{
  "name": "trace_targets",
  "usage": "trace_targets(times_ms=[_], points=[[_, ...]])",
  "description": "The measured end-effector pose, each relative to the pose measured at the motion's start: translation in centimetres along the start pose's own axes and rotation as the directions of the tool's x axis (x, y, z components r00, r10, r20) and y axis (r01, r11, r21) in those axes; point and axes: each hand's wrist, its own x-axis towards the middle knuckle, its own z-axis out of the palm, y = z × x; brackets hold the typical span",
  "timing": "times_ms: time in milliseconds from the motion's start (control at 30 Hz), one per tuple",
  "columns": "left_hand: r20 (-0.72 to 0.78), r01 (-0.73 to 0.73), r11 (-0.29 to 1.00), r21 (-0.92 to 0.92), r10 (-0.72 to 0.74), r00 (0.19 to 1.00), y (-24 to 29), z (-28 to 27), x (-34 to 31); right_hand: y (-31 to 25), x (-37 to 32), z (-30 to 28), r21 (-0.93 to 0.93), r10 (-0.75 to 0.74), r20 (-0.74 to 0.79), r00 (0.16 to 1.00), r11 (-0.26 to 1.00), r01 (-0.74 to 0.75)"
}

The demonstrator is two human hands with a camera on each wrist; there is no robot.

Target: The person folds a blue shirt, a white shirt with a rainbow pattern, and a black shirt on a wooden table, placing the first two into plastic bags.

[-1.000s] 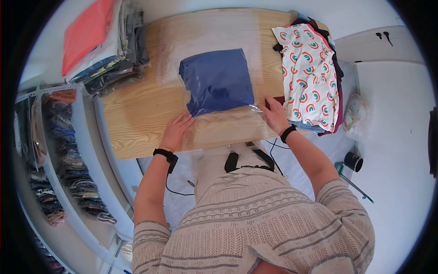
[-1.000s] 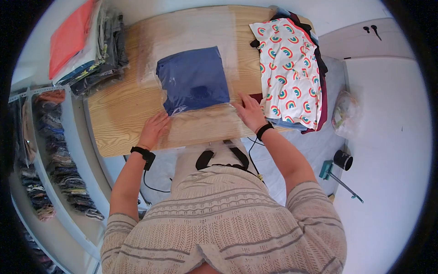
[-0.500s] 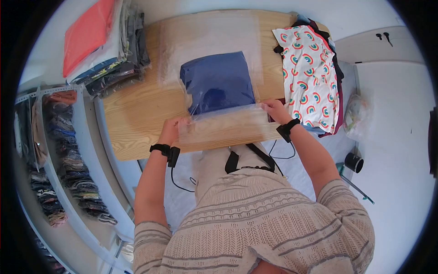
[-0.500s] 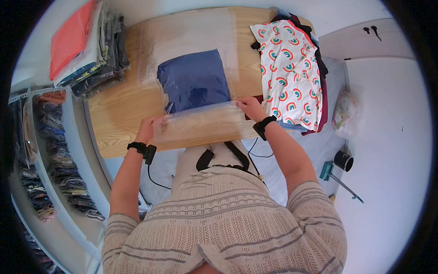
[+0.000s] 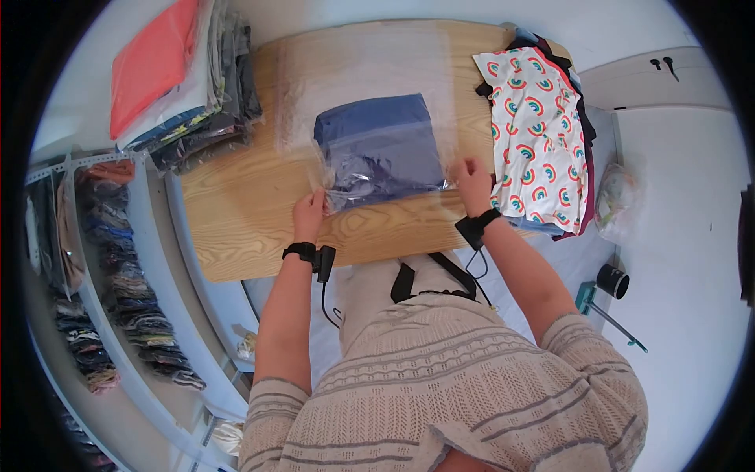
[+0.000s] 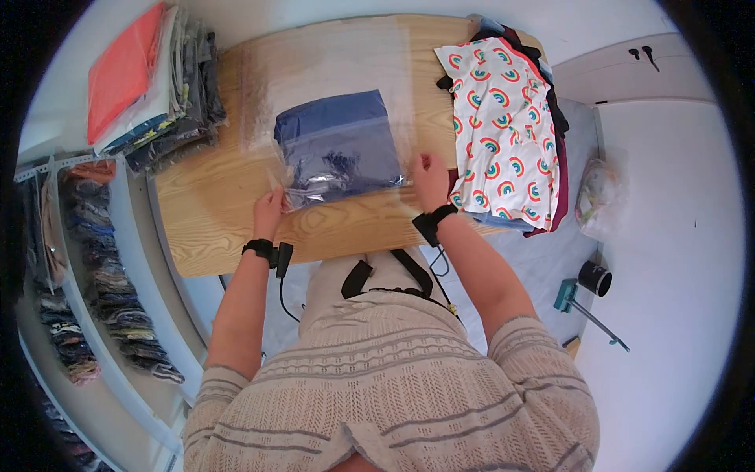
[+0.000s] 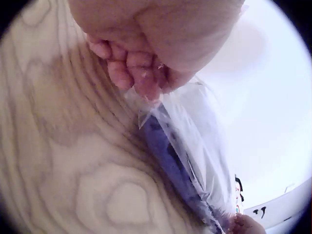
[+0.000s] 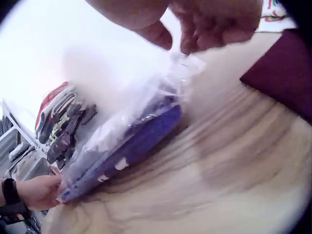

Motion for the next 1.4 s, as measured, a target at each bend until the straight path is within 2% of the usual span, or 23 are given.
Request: trace_targets(times_ms=[33,67,100,133,167,200,233,300,333,367,400,433,467,500,533,600,633,733,967,1133,1400], points=[[-0.003,-0.003,1.000,0.001,0.003,1.000,0.3,0.1,-0.3,-1.1,-0.8,0.0,0.003,-0.002,0.000,1.000,1.000,0.002],[-0.006,-0.025,0.999,0.034,0.026,1.000,0.8,0.0,-0.5,-2.2,-1.6,0.1,-0.132,-0.221,0.061,0.973,0.965,0.227],[-0.009,-0.049,0.996,0.068,0.050,0.999,1.2,-0.2,-0.7,-3.4,-2.3,0.4,-0.247,-0.416,0.144,0.898,0.863,0.440],[-0.008,-0.057,0.995,0.076,0.058,0.998,0.7,-0.1,-0.6,-4.5,-2.7,1.3,-0.241,-0.417,0.136,0.899,0.866,0.439],[-0.029,-0.067,0.996,0.063,0.069,0.997,0.3,0.1,-0.4,-5.7,-3.2,2.3,-0.291,-0.551,0.295,0.780,0.726,0.623],[-0.051,-0.078,0.996,0.049,0.080,0.995,0.5,0.2,-0.3,-6.4,-3.4,3.2,-0.304,-0.637,0.454,0.623,0.547,0.780],[-0.050,-0.089,0.995,0.055,0.092,0.995,0.6,0.2,-0.4,-6.8,-3.4,4.0,-0.304,-0.643,0.443,0.625,0.548,0.780],[-0.128,-0.071,0.993,0.098,0.083,0.988,1.1,0.4,-0.7,-7.1,-3.1,5.3,-0.463,-0.640,0.428,0.639,0.452,0.762],[-0.127,-0.081,0.991,0.104,0.094,0.987,2.2,0.7,-1.0,-6.8,-2.7,5.7,-0.464,-0.644,0.417,0.641,0.455,0.760],[-0.247,-0.326,0.849,0.417,0.451,0.858,3.4,1.1,-1.5,-6.5,-2.3,6.2,-0.496,-0.631,0.399,0.666,0.462,0.735],[-0.230,-0.437,0.561,0.703,0.760,0.608,4.8,1.6,-1.9,-6.4,-1.9,6.5,-0.528,-0.616,0.380,0.690,0.468,0.708],[-0.226,-0.442,0.556,0.704,0.765,0.603,6.1,2.3,-1.9,-6.7,-1.8,6.5,-0.530,-0.618,0.373,0.692,0.470,0.706],[0.032,-0.583,0.514,0.629,0.732,0.680,7.6,3.1,-1.7,-6.9,-1.7,6.5,-0.526,-0.610,0.396,0.686,0.461,0.714],[0.292,-0.700,0.492,0.517,0.667,0.685,8.6,4.0,-1.3,-7.1,-1.5,6.5,-0.522,-0.603,0.421,0.678,0.450,0.725],[0.288,-0.700,0.490,0.519,0.671,0.683,8.7,5.0,-0.7,-7.4,-1.3,6.5,-0.521,-0.608,0.419,0.674,0.447,0.727],[0.363,-0.652,0.242,0.719,0.669,0.649,9.2,6.6,0.6,-7.8,-0.5,6.7,-0.542,-0.604,0.446,0.660,0.405,0.737],[0.396,-0.618,0.190,0.763,0.618,0.679,9.2,6.7,1.1,-7.8,0.0,6.7,-0.541,-0.609,0.446,0.656,0.399,0.740],[0.405,-0.590,0.147,0.794,0.596,0.693,9.0,6.8,2.5,-7.9,1.2,6.9,-0.512,-0.627,0.461,0.628,0.390,0.765],[0.432,-0.574,0.100,0.813,0.558,0.709,8.8,7.2,4.4,-7.4,2.4,7.8,-0.488,-0.599,0.473,0.646,0.432,0.758],[0.451,-0.608,0.179,0.774,0.519,0.726,8.7,7.3,5.0,-7.1,2.9,8.2,-0.486,-0.584,0.482,0.653,0.442,0.754],[0.463,-0.616,0.212,0.758,0.491,0.738,9.0,7.5,5.1,-6.8,3.2,8.4,-0.489,-0.566,0.500,0.655,0.440,0.753]])
